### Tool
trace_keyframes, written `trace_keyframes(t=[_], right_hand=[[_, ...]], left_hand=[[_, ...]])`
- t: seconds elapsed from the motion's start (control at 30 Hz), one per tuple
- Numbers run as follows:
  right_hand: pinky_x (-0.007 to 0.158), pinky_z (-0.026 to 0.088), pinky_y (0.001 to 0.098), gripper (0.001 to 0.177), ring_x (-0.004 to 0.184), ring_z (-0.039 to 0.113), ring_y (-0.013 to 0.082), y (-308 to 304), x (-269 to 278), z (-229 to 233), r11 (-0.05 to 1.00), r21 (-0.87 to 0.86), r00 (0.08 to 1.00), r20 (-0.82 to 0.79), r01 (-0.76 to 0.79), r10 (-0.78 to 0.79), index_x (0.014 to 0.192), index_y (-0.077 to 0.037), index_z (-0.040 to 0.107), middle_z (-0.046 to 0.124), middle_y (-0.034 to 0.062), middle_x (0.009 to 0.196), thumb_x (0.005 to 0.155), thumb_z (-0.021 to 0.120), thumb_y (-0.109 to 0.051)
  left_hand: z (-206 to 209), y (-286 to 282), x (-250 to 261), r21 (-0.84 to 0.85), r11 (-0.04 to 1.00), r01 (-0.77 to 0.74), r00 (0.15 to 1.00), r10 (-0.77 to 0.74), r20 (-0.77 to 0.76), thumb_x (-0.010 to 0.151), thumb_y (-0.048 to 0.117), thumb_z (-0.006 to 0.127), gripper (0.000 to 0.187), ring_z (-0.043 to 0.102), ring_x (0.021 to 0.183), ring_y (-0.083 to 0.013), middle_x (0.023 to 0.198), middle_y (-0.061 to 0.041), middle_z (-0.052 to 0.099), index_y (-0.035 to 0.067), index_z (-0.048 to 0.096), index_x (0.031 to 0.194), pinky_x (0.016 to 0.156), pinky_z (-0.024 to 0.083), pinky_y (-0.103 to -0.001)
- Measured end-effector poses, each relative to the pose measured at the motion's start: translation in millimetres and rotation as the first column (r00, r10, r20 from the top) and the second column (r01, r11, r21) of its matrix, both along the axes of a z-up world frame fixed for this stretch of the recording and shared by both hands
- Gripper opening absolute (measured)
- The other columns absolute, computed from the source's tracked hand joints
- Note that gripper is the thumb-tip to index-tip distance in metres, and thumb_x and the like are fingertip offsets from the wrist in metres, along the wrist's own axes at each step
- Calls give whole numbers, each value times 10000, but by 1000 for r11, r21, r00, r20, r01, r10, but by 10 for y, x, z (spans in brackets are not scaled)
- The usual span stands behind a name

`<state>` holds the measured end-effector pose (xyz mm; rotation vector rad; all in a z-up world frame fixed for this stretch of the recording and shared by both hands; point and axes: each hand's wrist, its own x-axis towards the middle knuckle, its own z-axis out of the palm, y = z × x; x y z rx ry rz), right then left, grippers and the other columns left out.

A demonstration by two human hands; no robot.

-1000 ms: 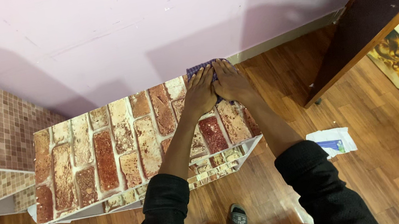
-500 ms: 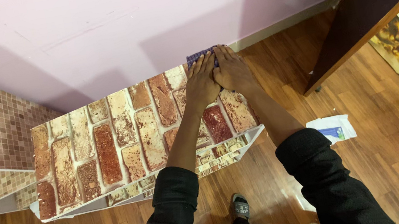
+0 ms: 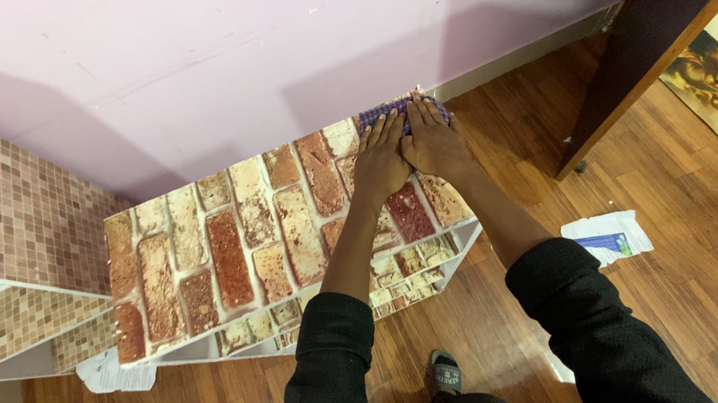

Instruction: The person wipes the top and interior surfaces of a brick-patterned shelving unit with a cloth, then folds the cloth.

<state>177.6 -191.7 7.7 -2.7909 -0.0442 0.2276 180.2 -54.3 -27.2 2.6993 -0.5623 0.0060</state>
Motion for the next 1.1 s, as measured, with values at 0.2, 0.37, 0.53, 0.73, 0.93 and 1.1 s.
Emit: trace_keyframes(t=[0.2, 0.37, 0.53, 0.73, 0.93, 1.1], right_hand=[[1243, 61, 599, 740, 1574, 158, 287, 65, -572, -164, 998, 6, 988, 136, -68, 67, 1583, -14, 283, 234, 152, 1688, 941, 356, -375], [1238, 85, 609, 729, 1556, 244, 332, 367, -1371, -232, 993, 27, 950, 294, -115, 102, 1543, 33, 370, 316, 209, 1650, 939, 385, -375], [1226, 105, 647, 737, 1529, 286, 376, 832, -2250, -139, 983, -83, 880, 439, -165, 185, 1500, 67, 408, 353, 268, 1613, 900, 460, -358], [1200, 69, 656, 773, 1550, 197, 411, 1477, -2595, -186, 979, -43, 879, 434, -197, 196, 1537, 99, 310, 272, 291, 1635, 929, 499, -337], [1216, 22, 636, 718, 1548, 150, 325, 2093, -2665, -179, 955, -58, 906, 303, -291, 294, 1556, 41, 276, 240, 213, 1648, 951, 498, -276], [1271, 50, 588, 659, 1566, 246, 314, 2595, -2742, -101, 895, -133, 817, 367, -427, 444, 1554, 19, 353, 337, 199, 1645, 943, 511, -168]], left_hand=[[-29, 209, -536, 52, 996, 73, 997, -73, -18, 1058, 308, 344, 624, 157, 1585, -245, 1709, -92, 206, 79, 234, 1628, 1289, 67, -438], [216, 577, -1283, 74, 988, 134, 986, -126, -106, 1041, 364, 401, 680, 116, 1579, -260, 1712, -116, 154, 54, 199, 1612, 1282, 53, -433], [441, 1040, -2124, 133, 980, 148, 986, -135, -96, 975, 202, 522, 696, 136, 1570, -264, 1695, -114, 187, 54, 246, 1596, 1280, 47, -447], [310, 1661, -2605, 5, 998, 69, 995, -69, 67, 974, 118, 571, 613, 259, 1572, -209, 1677, -51, 350, 68, 411, 1563, 1307, 101, -430], [174, 2327, -2811, -6, 999, -49, 988, 49, 147, 978, 164, 576, 565, 303, 1547, -198, 1631, -22, 413, 123, 463, 1530, 1303, 98, -483], [194, 3017, -3018, -1, 994, -110, 975, 108, 193, 987, 168, 559, 534, 356, 1531, -192, 1604, 8, 467, 173, 497, 1517, 1306, 133, -495]])
